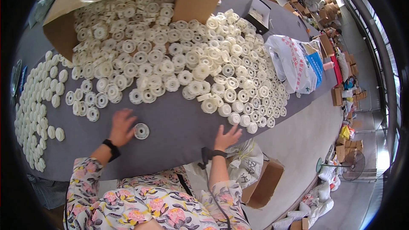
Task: Sorting and arranging small white plastic wheel-like components from a box onto a table surface.
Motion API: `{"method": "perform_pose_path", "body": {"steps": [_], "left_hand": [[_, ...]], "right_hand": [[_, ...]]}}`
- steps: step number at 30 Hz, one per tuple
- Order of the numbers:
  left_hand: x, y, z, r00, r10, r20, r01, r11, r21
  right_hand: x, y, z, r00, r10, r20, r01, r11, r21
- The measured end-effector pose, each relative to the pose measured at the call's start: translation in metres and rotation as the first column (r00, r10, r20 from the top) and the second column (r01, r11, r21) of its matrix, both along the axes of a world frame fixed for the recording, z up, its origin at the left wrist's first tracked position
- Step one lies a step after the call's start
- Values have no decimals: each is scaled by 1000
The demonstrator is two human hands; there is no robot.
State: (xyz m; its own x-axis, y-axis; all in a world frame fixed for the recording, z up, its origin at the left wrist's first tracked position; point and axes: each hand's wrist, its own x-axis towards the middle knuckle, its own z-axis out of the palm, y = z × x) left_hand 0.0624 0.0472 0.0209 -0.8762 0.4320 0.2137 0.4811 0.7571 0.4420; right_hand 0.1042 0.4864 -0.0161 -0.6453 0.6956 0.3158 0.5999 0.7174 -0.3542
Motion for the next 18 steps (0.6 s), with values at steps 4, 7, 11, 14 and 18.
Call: {"method": "perform_pose_path", "body": {"steps": [4,7,11,14,18], "left_hand": [[-39,164,23,916,-397,53,382,906,184],[-59,277,20,799,-599,51,554,766,327],[-83,365,17,784,-606,137,573,790,218],[-102,406,10,793,-595,126,588,803,94],[-111,423,13,783,-603,152,615,787,-47]], "right_hand": [[-6,90,11,999,-35,20,33,997,70],[-9,131,13,996,30,84,-38,994,100],[-16,121,15,975,201,99,-215,963,161],[-11,121,25,961,271,54,-274,959,69],[-8,127,33,950,308,39,-310,949,56]]}}
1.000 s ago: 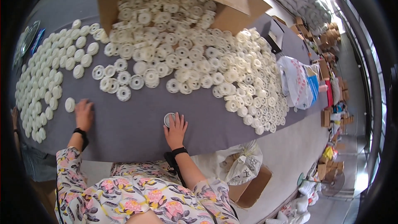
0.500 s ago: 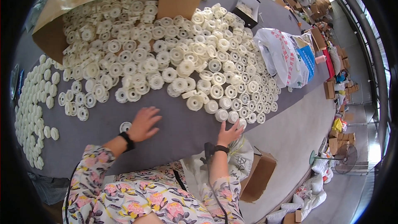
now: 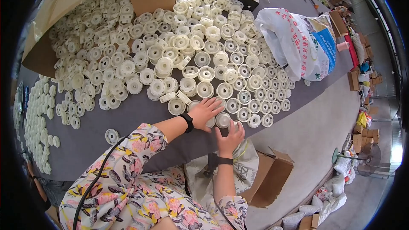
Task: Sorting and arranging small white plastic wheel-like components from a box onto a table surface.
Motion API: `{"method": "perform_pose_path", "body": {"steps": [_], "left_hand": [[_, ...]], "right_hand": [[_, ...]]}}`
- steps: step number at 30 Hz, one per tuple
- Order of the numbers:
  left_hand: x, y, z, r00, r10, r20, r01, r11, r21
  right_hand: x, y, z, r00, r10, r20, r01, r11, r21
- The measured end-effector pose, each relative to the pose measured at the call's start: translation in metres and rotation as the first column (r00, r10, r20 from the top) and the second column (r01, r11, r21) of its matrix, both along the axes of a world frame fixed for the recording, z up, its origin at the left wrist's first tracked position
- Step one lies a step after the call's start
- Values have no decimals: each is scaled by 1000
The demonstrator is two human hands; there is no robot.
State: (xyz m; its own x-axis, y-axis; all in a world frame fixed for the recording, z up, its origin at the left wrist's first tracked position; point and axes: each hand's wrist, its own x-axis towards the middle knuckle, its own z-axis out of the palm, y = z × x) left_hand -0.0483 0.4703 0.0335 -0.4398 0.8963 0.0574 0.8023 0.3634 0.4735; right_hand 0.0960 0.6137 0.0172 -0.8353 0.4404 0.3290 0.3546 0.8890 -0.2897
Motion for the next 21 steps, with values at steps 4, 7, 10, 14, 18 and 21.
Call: {"method": "perform_pose_path", "body": {"steps": [4,7,10,14,18,21], "left_hand": [[5,-8,-1,998,-60,31,61,998,-13],[23,-37,-2,998,-57,1,57,998,-4],[48,-69,-15,995,-88,-49,87,996,-19],[75,-107,-14,991,-133,36,133,991,-8],[87,-142,-24,993,113,39,-114,993,36],[70,-155,-18,989,148,-16,-148,989,-26]], "right_hand": [[4,0,5,999,32,-4,-32,999,-9],[15,-13,8,987,155,47,-152,987,-48],[29,-37,12,963,256,88,-249,965,-85],[44,-58,13,928,364,79,-338,912,-231],[42,-47,14,941,336,46,-326,932,-157],[38,-39,8,906,398,142,-361,904,-230]]}}
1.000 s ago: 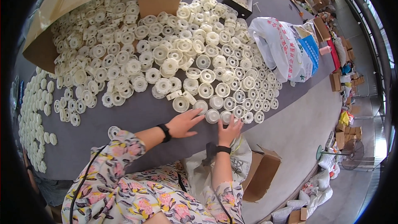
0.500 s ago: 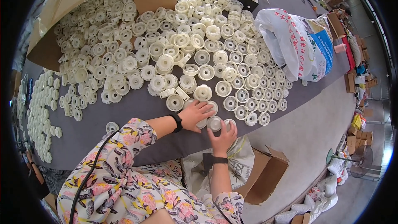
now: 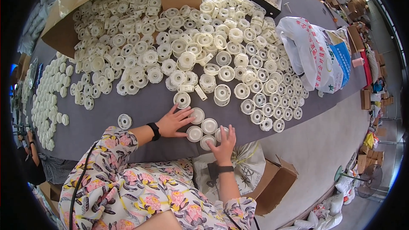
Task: Sorting and arranging small white plastic wheel-like components from a box onto a table surface.
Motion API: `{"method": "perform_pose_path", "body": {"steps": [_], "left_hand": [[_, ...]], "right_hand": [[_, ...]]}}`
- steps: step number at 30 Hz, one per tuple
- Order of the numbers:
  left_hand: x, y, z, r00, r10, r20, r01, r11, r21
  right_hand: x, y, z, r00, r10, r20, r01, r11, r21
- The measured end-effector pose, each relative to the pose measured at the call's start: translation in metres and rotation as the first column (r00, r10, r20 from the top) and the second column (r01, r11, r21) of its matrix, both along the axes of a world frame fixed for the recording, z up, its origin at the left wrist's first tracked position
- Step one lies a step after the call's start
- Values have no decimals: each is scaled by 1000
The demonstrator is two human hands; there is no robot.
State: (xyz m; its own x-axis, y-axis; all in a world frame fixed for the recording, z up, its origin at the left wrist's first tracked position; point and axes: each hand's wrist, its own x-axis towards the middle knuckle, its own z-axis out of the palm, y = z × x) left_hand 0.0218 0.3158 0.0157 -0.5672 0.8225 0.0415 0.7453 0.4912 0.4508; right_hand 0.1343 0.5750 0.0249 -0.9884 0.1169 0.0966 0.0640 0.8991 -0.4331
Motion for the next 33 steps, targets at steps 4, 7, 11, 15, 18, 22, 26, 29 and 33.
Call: {"method": "perform_pose_path", "body": {"steps": [4,7,11,15,18,22,26,29,33], "left_hand": [[-2,2,8,1000,-19,-2,19,999,-32],[-1,13,20,998,-44,49,45,999,-22],[-5,33,26,993,-117,6,118,992,-52],[-9,32,21,993,-119,5,119,989,-90],[-6,3,21,990,-143,-6,142,983,-115],[12,-44,15,992,-128,-5,127,984,-123],[27,-88,16,996,-77,50,82,991,-102],[40,-121,17,992,79,97,-80,997,7],[69,-174,9,869,493,-46,-494,859,-130]], "right_hand": [[3,-2,4,990,97,107,-87,992,-95],[6,-12,9,972,140,189,-145,989,15],[-2,-22,0,975,161,155,-167,986,23],[-19,-33,-1,966,228,125,-233,972,32],[-23,-48,5,940,308,149,-316,948,39],[-19,-81,13,894,418,162,-428,903,33],[-16,-115,9,857,490,160,-498,867,11],[-17,-133,7,841,515,163,-521,853,-6],[-21,-146,7,847,487,214,-500,866,6]]}}
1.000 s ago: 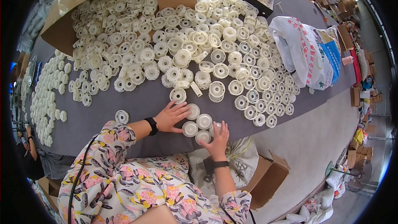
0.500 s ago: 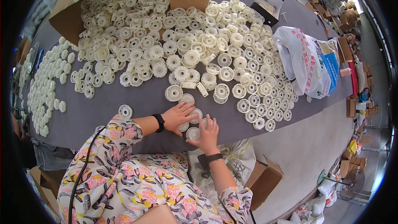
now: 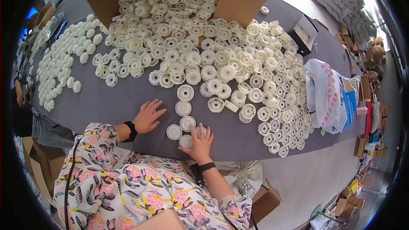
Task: Sorting and arranging small white plastic wheel-like components from a box onto a table surface.
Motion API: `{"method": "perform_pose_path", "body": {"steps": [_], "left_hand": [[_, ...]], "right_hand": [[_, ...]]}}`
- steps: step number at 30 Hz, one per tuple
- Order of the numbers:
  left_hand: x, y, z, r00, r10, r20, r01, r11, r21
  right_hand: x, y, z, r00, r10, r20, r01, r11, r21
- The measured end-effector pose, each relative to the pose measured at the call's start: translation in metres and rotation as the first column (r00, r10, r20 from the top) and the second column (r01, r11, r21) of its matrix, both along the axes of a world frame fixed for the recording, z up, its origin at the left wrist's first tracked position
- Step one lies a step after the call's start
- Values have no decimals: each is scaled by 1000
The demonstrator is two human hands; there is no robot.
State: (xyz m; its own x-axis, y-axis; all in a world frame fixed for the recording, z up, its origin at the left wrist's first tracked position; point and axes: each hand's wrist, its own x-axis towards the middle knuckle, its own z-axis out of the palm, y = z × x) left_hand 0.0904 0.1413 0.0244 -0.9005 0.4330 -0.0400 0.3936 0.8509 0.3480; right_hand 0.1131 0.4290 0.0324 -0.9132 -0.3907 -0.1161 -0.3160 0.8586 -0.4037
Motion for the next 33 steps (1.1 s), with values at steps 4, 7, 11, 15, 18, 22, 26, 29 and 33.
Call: {"method": "perform_pose_path", "body": {"steps": [4,7,11,15,18,22,26,29,33], "left_hand": [[-12,-38,-32,989,59,-135,-76,989,-124],[-41,-10,-4,991,1,-136,20,988,151],[-53,53,4,976,-213,-41,216,941,260],[-54,61,-2,967,-249,49,239,960,146],[-35,39,0,945,-314,91,304,947,108],[5,-13,-11,961,-276,8,273,952,140],[35,-83,-15,982,-175,66,164,974,155],[50,-144,-19,995,-97,15,95,989,110],[75,-238,-23,998,70,3,-70,991,115]], "right_hand": [[-3,-5,1,1000,20,-15,-20,1000,17],[-4,-9,1,1000,28,-12,-28,999,46],[-7,-12,8,999,43,-23,-41,995,87],[-10,-9,2,997,73,-12,-72,995,72],[-5,-15,-7,994,109,-17,-108,994,12],[13,-56,-13,986,154,-63,-156,987,-27],[24,-129,-17,979,194,-59,-194,981,19],[25,-194,-20,971,224,-86,-224,974,10],[22,-291,-29,939,332,-85,-331,943,27]]}}
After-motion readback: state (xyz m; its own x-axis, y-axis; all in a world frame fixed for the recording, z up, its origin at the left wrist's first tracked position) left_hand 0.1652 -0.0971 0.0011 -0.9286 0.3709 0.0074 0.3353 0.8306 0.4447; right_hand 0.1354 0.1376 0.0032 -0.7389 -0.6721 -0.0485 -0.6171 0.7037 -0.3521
